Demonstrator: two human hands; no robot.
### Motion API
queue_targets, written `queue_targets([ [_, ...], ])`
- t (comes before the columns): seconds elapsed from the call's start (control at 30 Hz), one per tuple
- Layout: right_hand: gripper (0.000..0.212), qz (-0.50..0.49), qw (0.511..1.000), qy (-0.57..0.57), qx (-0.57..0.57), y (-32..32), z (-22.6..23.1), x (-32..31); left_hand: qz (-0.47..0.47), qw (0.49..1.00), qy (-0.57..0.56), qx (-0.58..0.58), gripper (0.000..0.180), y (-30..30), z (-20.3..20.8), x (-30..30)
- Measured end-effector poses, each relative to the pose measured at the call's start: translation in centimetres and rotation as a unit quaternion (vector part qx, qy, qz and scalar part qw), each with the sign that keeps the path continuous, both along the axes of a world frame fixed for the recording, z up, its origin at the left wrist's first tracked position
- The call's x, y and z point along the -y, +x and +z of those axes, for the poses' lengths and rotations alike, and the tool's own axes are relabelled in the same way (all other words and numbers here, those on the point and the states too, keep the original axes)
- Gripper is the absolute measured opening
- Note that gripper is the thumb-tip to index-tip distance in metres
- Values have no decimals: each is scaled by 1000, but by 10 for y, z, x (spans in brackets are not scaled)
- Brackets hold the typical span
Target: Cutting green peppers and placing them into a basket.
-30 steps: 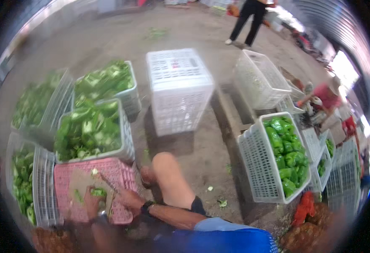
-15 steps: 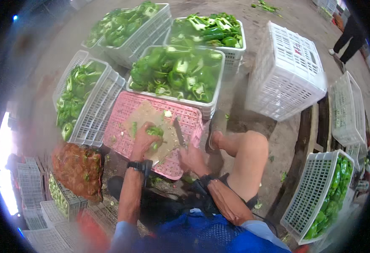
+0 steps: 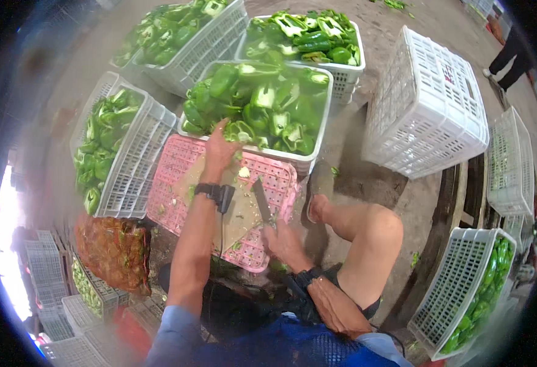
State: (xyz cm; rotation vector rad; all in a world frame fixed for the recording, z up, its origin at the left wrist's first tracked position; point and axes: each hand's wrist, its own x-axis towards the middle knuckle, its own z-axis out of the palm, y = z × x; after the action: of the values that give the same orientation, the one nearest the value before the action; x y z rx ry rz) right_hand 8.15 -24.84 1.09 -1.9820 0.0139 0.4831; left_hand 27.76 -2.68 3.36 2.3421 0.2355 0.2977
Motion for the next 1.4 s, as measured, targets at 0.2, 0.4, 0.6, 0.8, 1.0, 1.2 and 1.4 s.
queue_targets([
  [0.2,34,-19,1000,20,-14,-2,1,0,127,981,-145,-15,60,-1,-3,-7],
  [0.4,46,-9,998,53,-28,2,4,0,158,960,-204,105,67,67,12,4],
  [0.6,41,-10,999,36,-5,-1,-4,-2,82,994,-50,52,68,26,49,-35],
  [0.8,35,-2,1000,16,15,-4,-37,0,63,979,-194,-20,46,-170,168,-162],
  [1.0,46,63,994,-86,1,3,-40,4,321,945,-56,-8,38,-410,94,-265],
  [1.2,41,95,989,-111,13,-3,-28,0,372,896,-119,-212,39,-500,-154,-202],
  [1.4,28,70,989,-127,10,-10,-14,-11,182,951,-114,-221,58,-426,-229,-123],
])
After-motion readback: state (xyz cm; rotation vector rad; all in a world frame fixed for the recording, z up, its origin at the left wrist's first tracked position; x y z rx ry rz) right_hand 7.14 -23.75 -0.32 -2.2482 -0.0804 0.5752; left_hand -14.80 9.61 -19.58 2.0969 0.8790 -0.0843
